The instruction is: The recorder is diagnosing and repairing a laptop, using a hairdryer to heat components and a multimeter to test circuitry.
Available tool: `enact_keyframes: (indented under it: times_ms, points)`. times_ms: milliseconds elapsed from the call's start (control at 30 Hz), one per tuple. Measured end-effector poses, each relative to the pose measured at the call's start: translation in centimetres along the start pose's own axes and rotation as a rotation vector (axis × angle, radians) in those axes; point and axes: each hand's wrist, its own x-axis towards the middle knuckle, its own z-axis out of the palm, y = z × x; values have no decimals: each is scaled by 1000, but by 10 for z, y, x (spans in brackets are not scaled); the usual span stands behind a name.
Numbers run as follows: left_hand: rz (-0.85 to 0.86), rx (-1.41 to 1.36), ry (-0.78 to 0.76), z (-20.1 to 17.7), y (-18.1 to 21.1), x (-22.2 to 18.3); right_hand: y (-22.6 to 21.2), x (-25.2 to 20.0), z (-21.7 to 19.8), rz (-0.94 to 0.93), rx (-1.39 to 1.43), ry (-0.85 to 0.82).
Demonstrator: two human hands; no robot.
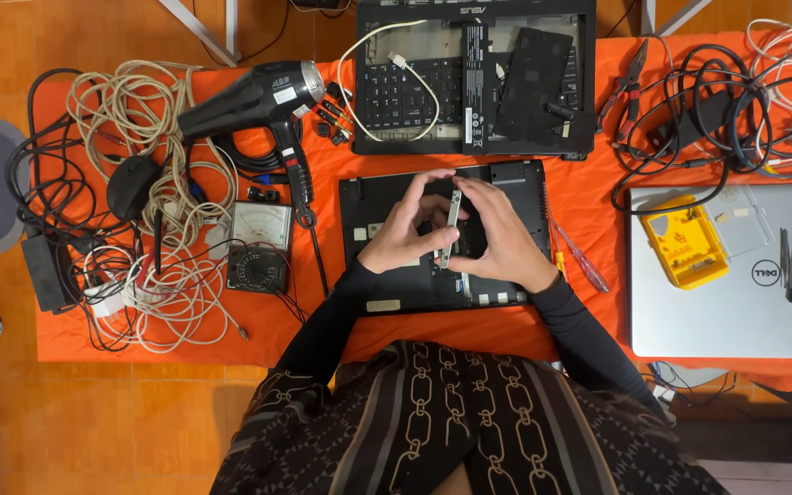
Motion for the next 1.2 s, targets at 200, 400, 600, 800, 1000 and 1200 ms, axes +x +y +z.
enact_keyframes:
  times_ms: [200,400,600,800,1000,1200]
  points:
    - [-5,-84,-13,-2,2,-1,2,1,0,-39,3,18]
    - [2,-117,-37,-4,-6,-2,2,1,0,-2,-25,34]
    - [26,-74,0,-4,-15,1,7,-2,0,4,-28,-5]
    - [34,-68,11,-6,-28,-1,15,-5,1,-22,-20,-49]
    - [51,-16,81,-20,-16,-13,8,-4,-11,-72,0,-8]
    - [3,-23,221,-26,-14,-50,17,-13,-10,41,113,149]
